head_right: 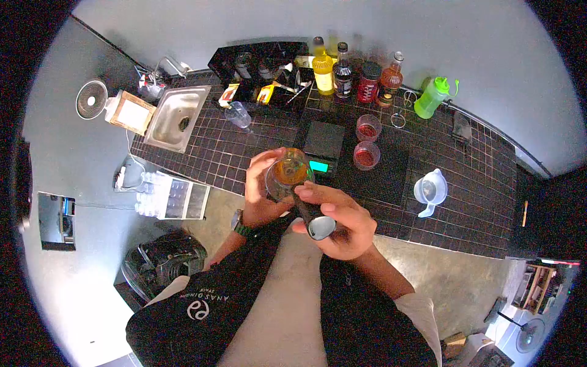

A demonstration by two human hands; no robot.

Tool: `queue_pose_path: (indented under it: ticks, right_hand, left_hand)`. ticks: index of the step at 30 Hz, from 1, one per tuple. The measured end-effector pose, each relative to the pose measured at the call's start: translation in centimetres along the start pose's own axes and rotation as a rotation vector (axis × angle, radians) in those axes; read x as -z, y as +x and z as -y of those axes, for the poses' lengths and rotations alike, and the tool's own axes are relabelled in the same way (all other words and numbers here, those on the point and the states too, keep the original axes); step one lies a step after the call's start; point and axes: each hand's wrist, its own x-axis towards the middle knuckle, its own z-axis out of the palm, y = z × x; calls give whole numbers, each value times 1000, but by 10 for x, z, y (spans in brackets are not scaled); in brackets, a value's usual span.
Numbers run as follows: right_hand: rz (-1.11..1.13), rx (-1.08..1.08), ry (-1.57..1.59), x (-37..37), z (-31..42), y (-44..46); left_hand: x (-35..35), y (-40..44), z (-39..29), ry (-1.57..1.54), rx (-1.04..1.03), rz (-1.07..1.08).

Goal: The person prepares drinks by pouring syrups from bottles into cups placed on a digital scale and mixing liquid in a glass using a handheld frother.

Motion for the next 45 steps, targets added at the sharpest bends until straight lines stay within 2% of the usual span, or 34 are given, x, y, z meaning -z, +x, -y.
queue_pose_path:
  ticks: [6,8,15,18,22,24,36,41,45]
  right_hand:
    - [-3,-6,-15,1,2,-2]
    - [-93,-10,37,1,6,0]
    - [-144,68,50,10,9,4]
    - [-269,66,-29,7,7,4]
    - [-310,98,-68,6,5,5]
    - [-504,114,8,-5,1,5]
    - [-312,42,14,6,4,1]
    - [-430,33,40,2,8,9]
    - [-450,-46,-115,5,7,9]
  left_hand:
    - [-2,0,2,5,-10,-6]
    - [-1,0,2,2,20,23]
    - [-9,1,8,-34,23,29]
    - [-12,1,8,-59,58,52]
    - [-15,6,5,-80,49,115]
    - [-14,6,2,-103,73,136]
    - [-5,5,7,-41,97,199]
    - [-2,7,12,-45,95,198]
    - [1,8,16,-53,91,201]
